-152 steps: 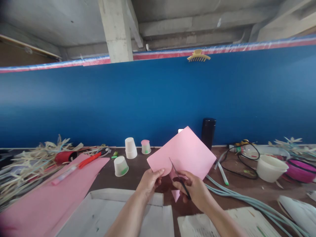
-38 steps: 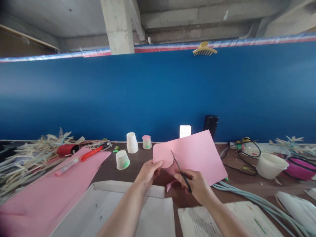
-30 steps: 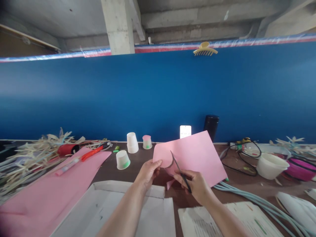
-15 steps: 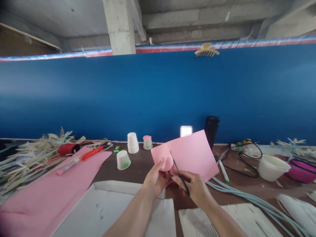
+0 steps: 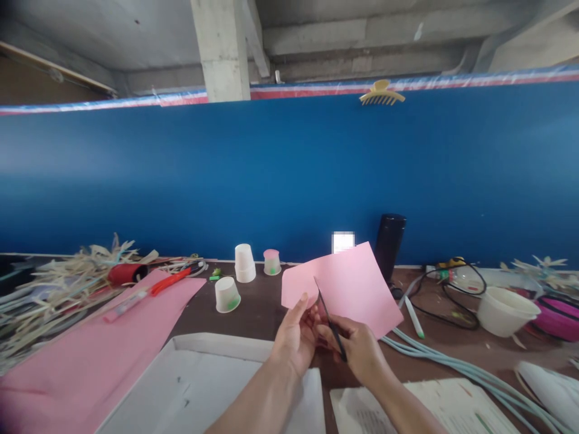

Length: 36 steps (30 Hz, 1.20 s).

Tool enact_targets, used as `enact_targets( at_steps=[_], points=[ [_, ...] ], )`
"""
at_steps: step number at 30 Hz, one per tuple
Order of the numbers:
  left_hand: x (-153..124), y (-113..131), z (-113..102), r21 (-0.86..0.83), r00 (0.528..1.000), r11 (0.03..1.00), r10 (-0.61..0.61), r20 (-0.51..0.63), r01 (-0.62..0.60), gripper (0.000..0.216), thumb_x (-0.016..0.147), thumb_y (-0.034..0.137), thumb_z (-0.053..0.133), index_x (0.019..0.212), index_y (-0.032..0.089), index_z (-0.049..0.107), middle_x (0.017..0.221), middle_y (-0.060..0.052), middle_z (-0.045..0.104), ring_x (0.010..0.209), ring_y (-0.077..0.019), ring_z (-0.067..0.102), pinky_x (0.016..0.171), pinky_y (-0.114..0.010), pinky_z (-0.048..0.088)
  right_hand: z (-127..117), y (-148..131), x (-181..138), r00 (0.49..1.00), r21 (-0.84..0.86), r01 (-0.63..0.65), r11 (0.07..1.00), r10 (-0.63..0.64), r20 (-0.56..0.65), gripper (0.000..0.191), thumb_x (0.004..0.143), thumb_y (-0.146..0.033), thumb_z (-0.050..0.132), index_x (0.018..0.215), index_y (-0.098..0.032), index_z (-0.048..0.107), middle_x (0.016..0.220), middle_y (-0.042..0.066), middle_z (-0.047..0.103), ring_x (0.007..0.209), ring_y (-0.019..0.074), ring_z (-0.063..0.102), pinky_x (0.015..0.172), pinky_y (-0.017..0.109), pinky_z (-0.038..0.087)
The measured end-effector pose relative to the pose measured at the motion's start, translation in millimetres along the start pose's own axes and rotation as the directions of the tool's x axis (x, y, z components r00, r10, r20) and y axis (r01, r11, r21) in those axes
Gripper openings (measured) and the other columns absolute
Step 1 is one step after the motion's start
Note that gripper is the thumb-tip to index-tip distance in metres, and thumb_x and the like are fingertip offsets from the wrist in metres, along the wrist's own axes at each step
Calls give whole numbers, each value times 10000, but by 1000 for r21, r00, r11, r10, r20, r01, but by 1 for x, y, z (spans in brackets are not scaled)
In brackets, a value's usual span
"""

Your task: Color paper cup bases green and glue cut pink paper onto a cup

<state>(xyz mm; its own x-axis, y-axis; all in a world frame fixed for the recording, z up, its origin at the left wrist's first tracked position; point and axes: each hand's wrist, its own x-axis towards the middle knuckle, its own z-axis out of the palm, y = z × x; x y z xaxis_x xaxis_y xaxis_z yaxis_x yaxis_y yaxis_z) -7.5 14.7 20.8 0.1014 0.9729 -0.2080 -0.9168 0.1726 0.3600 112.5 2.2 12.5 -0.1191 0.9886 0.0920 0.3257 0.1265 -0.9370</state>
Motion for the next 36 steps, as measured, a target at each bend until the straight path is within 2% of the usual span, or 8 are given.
enact_targets(
  at_steps=[5,7,10,16,21,29,36],
  points=[
    [4,1,-6,204,997,979,6,-77,9,331,634,405,733,701,115,589,479,7,515,382,-97,463,376,-218,391,2,-2,-2,997,38,-71,997,69,38,492,654,-503,650,995,-152,700,526,-25,551,400,99,456,400,220,349],
    [7,3,-9,279,989,960,19,-146,22,347,612,418,738,694,117,586,456,12,496,370,-102,448,358,-224,373,1,-1,-1,996,37,-81,996,80,43,519,647,-501,660,1018,-139,691,512,-30,533,394,98,462,394,217,341],
    [12,4,-14,362,972,931,118,-203,-37,347,577,380,767,723,110,604,508,2,538,395,-91,462,373,-213,380,-2,3,-1,995,33,-87,996,86,46,567,667,-514,649,1077,-123,663,538,-22,543,404,99,474,395,218,334],
    [10,7,-12,443,977,890,180,-117,-111,330,593,361,753,745,92,640,539,-26,583,416,-121,510,401,-242,416,-9,10,-1,995,5,-43,999,43,90,585,715,-509,620,1147,-115,622,536,-20,545,451,104,463,436,226,347],
    [3,10,-5,485,976,865,197,-94,-128,330,622,337,726,816,77,664,643,-88,657,505,-194,600,458,-292,469,-11,15,1,993,32,-25,999,21,117,573,734,-490,609,1164,-111,608,530,-26,526,474,108,453,444,227,339],
    [6,15,-10,664,955,729,288,-72,-170,329,637,385,723,803,104,685,707,-103,692,589,-217,639,529,-305,500,-13,10,2,991,39,-5,999,0,134,509,735,-437,619,1119,-104,629,486,-45,488,470,101,422,456,229,321],
    [19,17,-22,763,934,610,357,-22,-216,323,627,424,730,755,129,693,687,-85,694,648,-221,645,587,-298,502,-13,-2,-1,993,-20,-5,1000,8,116,547,734,-507,599,1076,-84,650,457,-47,465,444,102,410,464,243,317]
  ],
)
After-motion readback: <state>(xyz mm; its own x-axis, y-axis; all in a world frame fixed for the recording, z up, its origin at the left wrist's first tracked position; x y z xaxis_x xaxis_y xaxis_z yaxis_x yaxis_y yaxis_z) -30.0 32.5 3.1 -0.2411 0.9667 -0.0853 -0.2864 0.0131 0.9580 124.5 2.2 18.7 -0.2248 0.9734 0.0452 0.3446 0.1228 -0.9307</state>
